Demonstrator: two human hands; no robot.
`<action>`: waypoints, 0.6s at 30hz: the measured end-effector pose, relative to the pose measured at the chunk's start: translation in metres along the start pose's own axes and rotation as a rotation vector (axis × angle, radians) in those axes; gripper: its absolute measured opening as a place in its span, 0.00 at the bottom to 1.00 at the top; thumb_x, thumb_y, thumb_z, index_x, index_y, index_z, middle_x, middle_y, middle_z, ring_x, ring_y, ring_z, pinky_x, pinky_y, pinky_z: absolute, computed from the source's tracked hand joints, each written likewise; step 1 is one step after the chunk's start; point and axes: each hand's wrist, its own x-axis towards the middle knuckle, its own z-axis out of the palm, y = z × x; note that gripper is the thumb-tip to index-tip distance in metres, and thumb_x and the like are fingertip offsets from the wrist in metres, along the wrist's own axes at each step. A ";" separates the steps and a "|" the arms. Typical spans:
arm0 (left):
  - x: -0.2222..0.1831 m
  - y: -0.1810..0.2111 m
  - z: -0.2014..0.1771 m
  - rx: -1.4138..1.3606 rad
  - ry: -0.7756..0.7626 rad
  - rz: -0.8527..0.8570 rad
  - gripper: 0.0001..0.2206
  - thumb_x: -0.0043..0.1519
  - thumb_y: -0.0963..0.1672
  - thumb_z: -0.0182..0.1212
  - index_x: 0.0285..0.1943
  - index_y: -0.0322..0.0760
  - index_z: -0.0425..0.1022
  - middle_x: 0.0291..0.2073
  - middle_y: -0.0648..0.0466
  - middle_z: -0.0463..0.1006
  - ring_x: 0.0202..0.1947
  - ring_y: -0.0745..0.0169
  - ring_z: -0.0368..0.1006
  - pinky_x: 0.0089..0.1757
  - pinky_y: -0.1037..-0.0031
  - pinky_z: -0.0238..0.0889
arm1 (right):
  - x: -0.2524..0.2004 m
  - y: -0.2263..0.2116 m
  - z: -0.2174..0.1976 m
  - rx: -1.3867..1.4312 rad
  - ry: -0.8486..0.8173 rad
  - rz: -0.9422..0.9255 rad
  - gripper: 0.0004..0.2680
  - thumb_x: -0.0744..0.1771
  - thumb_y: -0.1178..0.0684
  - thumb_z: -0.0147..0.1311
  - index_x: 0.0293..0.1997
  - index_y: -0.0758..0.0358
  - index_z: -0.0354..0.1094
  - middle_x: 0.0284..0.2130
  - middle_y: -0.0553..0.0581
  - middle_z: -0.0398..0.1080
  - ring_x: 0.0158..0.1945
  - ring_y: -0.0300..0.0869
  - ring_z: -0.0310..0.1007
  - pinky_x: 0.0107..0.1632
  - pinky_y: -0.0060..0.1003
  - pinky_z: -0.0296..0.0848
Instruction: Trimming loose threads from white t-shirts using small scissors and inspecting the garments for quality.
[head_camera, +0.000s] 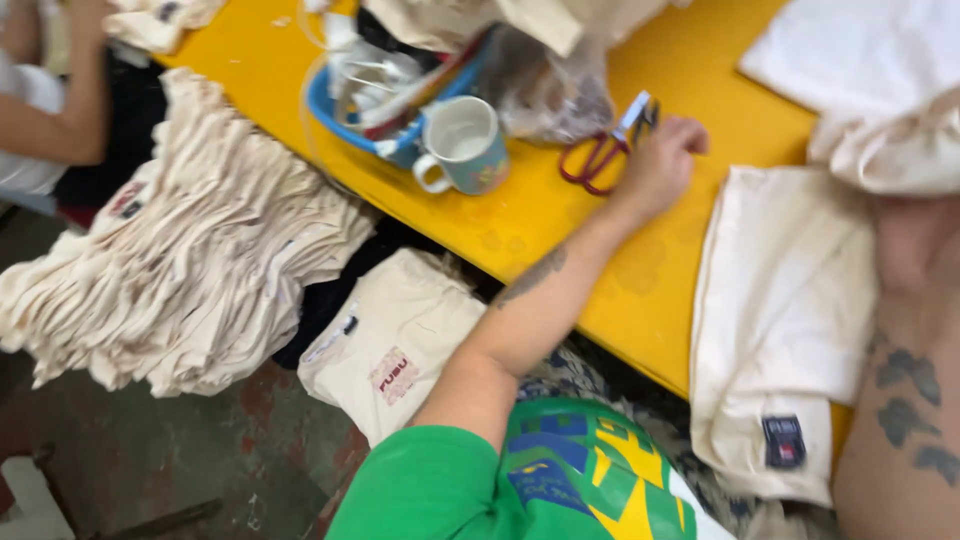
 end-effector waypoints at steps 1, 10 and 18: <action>-0.004 0.022 -0.012 -0.029 -0.022 0.015 0.13 0.55 0.37 0.49 0.41 0.47 0.75 0.37 0.54 0.74 0.47 0.50 0.75 0.52 0.62 0.70 | -0.006 0.006 0.017 0.017 0.023 -0.036 0.28 0.63 0.42 0.63 0.71 0.57 0.67 0.69 0.54 0.71 0.74 0.45 0.71 0.84 0.49 0.70; 0.015 0.067 -0.072 0.107 0.120 0.098 0.09 0.61 0.37 0.48 0.45 0.38 0.74 0.40 0.49 0.76 0.45 0.45 0.72 0.58 0.58 0.60 | -0.021 0.005 0.069 -0.115 0.041 -0.103 0.28 0.64 0.33 0.53 0.72 0.51 0.62 0.71 0.51 0.68 0.77 0.46 0.67 0.82 0.53 0.68; -0.014 0.068 -0.138 0.656 -0.181 -0.372 0.13 0.66 0.47 0.60 0.52 0.33 0.79 0.48 0.46 0.79 0.51 0.45 0.69 0.56 0.56 0.63 | -0.011 0.048 0.042 -0.332 -0.069 0.013 0.13 0.71 0.46 0.55 0.60 0.56 0.69 0.50 0.49 0.76 0.54 0.38 0.76 0.60 0.40 0.80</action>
